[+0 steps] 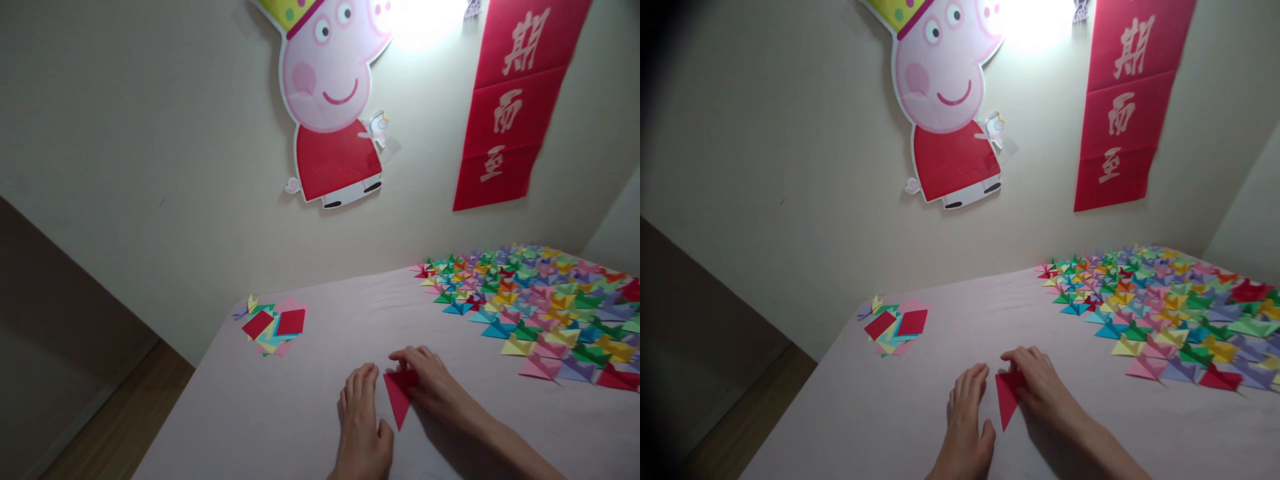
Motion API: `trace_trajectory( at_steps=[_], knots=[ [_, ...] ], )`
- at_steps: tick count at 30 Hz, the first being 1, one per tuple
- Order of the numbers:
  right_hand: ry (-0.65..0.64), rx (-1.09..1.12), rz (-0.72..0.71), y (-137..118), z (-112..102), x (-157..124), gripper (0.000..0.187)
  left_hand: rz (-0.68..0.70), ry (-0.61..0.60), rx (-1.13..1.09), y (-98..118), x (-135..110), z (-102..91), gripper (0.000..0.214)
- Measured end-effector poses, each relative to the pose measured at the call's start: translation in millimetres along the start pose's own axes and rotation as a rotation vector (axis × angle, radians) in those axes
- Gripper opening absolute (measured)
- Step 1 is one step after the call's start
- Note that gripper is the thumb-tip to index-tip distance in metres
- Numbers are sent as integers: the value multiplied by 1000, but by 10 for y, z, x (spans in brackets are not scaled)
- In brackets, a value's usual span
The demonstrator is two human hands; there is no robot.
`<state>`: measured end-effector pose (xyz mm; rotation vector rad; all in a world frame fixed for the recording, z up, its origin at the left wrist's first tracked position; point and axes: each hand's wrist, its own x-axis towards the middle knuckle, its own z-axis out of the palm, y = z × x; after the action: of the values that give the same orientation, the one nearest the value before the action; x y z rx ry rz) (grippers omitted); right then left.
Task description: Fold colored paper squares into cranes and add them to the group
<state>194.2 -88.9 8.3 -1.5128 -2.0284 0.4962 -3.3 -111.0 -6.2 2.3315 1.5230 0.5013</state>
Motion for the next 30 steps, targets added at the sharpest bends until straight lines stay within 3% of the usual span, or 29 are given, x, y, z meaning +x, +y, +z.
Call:
trace_trajectory(
  at_steps=[5,12,16,20,26,30],
  knots=[
    [15,-120,-94,-10,-5,23,53,35,-71,26,-21,-20,65,94],
    [-49,-134,-113,99,-23,-82,48,0,-258,-179,13,65,14,96],
    [-18,-144,-121,106,-3,-104,53,48,-248,-195,11,92,-13,93],
    [-21,-101,-119,151,4,-141,44,107,-227,-178,-24,94,-10,91],
    [28,-72,-96,208,8,-188,45,145,-131,-118,-99,56,155,90],
    [-17,-75,-80,162,-14,-180,46,132,-113,-71,-147,42,247,93]
  ],
)
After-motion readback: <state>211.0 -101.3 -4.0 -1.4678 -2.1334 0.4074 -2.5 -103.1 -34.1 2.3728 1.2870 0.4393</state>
